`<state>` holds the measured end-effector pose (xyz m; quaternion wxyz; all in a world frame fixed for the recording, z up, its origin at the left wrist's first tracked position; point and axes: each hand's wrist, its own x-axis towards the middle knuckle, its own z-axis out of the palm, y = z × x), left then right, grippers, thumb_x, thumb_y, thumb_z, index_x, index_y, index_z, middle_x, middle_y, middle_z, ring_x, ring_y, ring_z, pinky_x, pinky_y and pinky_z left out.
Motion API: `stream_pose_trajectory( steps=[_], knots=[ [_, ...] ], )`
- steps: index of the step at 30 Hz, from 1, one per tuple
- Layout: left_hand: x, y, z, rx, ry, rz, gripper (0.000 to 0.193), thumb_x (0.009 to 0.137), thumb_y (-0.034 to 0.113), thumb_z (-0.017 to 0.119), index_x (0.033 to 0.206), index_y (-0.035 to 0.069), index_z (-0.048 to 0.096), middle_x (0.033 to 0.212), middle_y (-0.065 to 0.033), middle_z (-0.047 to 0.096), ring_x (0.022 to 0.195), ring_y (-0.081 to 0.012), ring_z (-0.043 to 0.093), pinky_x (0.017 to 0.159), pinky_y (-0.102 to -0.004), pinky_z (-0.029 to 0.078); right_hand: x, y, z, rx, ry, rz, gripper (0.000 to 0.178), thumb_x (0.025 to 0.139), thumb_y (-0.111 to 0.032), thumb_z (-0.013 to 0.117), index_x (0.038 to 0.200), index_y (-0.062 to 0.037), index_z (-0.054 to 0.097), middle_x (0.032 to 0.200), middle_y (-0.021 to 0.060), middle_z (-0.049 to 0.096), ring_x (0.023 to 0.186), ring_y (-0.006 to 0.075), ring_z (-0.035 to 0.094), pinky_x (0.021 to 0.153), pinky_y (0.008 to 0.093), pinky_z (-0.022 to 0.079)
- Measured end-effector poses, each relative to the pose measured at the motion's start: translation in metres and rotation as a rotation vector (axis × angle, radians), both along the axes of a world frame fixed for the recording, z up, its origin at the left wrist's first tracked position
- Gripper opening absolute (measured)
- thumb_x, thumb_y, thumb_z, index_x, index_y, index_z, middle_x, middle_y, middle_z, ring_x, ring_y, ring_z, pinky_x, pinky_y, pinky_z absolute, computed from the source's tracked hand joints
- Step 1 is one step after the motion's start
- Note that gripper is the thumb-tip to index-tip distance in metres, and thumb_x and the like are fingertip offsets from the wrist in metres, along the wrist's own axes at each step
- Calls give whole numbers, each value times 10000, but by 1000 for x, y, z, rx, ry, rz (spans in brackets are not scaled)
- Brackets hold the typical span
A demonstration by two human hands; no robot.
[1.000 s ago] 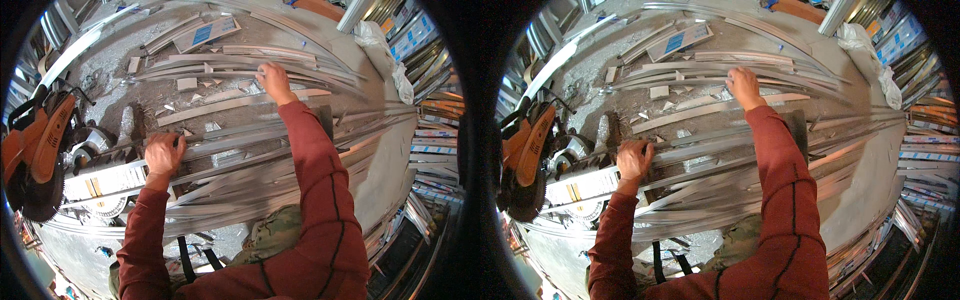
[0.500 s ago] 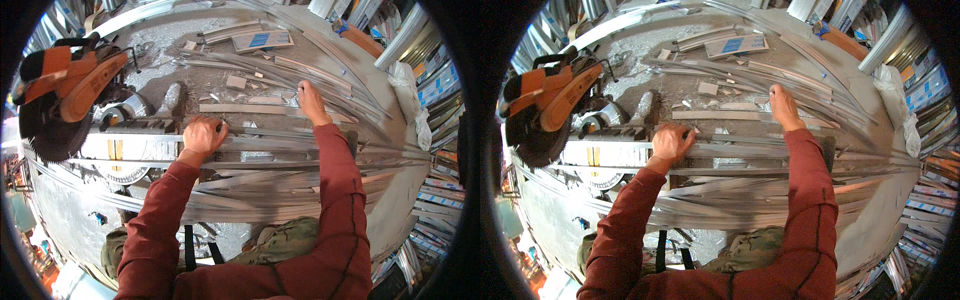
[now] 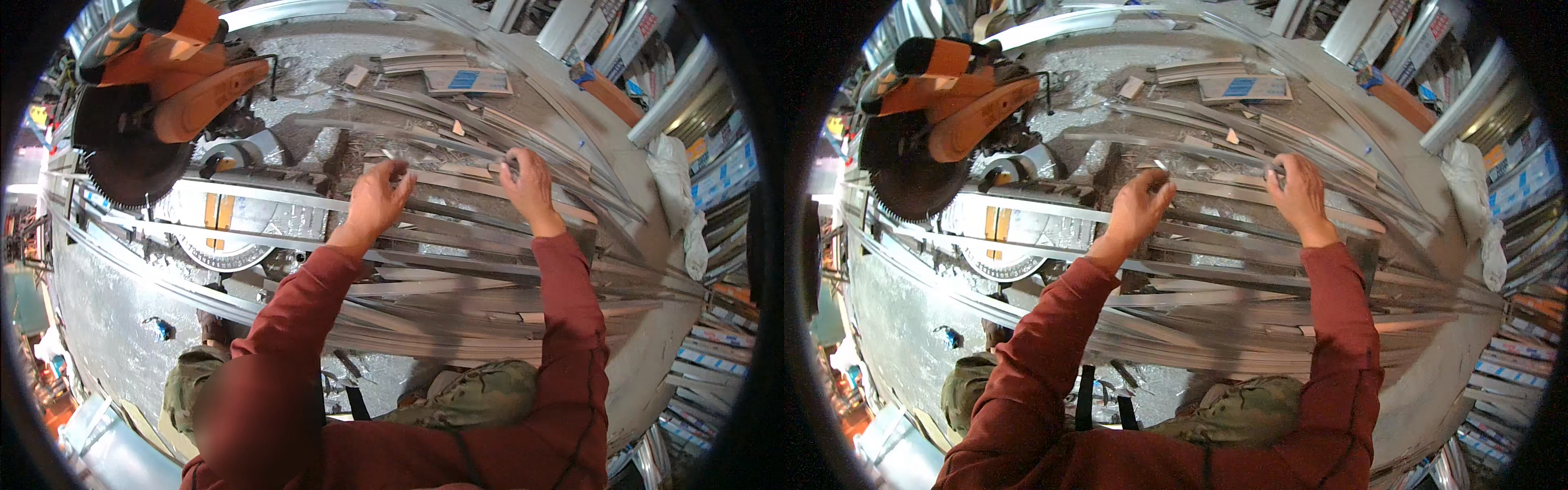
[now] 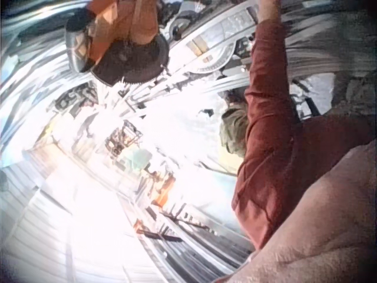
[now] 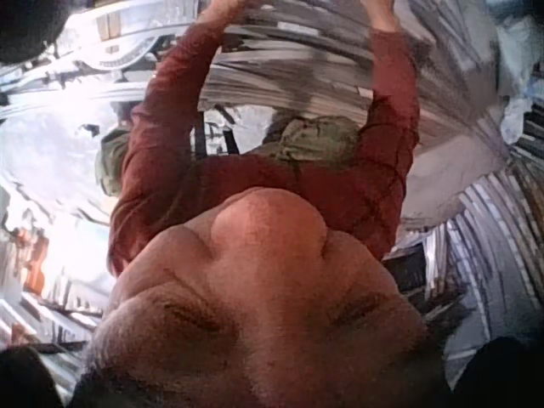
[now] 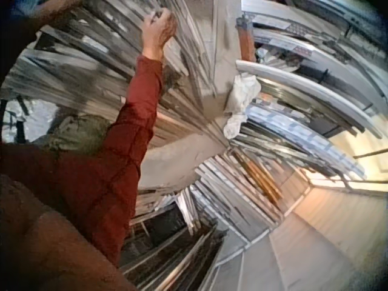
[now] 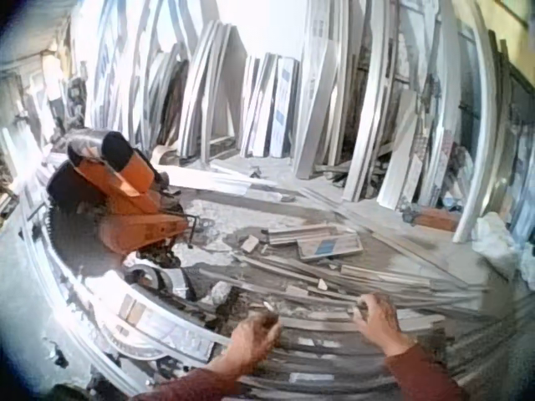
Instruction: The person sorts through a pile of aluminum profiles on the floor, selects pieces, and cuts them to length using a miter saw. The person repeatedly positions each profile under the saw blade, lowers the saw to cut, and sets the cut pieces aside.
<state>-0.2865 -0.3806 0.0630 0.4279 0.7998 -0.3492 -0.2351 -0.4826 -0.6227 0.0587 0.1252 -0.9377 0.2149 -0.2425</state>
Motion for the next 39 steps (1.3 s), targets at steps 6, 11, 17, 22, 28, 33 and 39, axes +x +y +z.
stream_pose_trajectory(
  steps=[6, 11, 17, 22, 28, 33, 39],
  knots=[
    [4, 14, -30, 126, -505, -312, 284, 932, 319, 640, 998, 59, 733, 972, -161, 727, 947, -352, 678, 914, -460, 483, 13, -11, -47, 239, 107, -36, 265, 804, -120, 716, 1026, -44, 593, 946, 183, 652, 916, 401, 632, 794, 478, 500],
    [-3, 12, -37, 65, -598, -220, 195, 904, 272, 650, 890, 97, 734, 913, -103, 734, 895, -313, 689, 898, -440, 493, 28, -26, -61, 371, 304, -110, 178, 846, -189, 626, 899, -24, 666, 940, 211, 668, 944, 401, 639, 819, 482, 504],
    [-11, 4, -44, 70, -623, -254, 129, 883, 223, 631, 858, 117, 701, 848, -74, 693, 846, -307, 655, 823, -427, 487, -5, -65, -105, 186, 578, -558, 247, 865, -188, 599, 970, -3, 725, 1072, 242, 696, 1033, 394, 664, 894, 490, 515],
    [-7, 5, -38, 143, -644, -256, 117, 887, 209, 616, 854, 117, 681, 830, -64, 673, 849, -302, 646, 825, -423, 486, -16, -85, -102, 92, 416, -732, 224, 865, -104, 618, 1057, -23, 700, 1114, 185, 652, 1014, 380, 654, 927, 488, 489],
    [-7, 4, -43, 111, -643, -266, 114, 895, 206, 606, 857, 118, 667, 825, -57, 662, 845, -295, 641, 822, -421, 482, -44, -111, -116, 36, 462, -706, 166, 892, -74, 603, 1041, -37, 665, 1082, 175, 630, 978, 365, 663, 836, 479, 540],
    [-7, 3, -41, 134, -645, -274, 109, 894, 196, 603, 856, 116, 667, 824, -54, 661, 842, -288, 642, 822, -416, 482, -56, -105, -108, -61, 477, -515, 124, 893, -72, 546, 962, -25, 638, 945, 166, 664, 931, 359, 677, 801, 478, 551],
    [-9, 2, -39, 122, -668, -272, 105, 889, 189, 604, 847, 116, 667, 824, -53, 664, 828, -284, 643, 807, -409, 484, -41, -61, -102, 2, 423, -252, 99, 884, -92, 541, 939, -39, 604, 902, 177, 663, 869, 372, 678, 720, 493, 535]
  ],
)
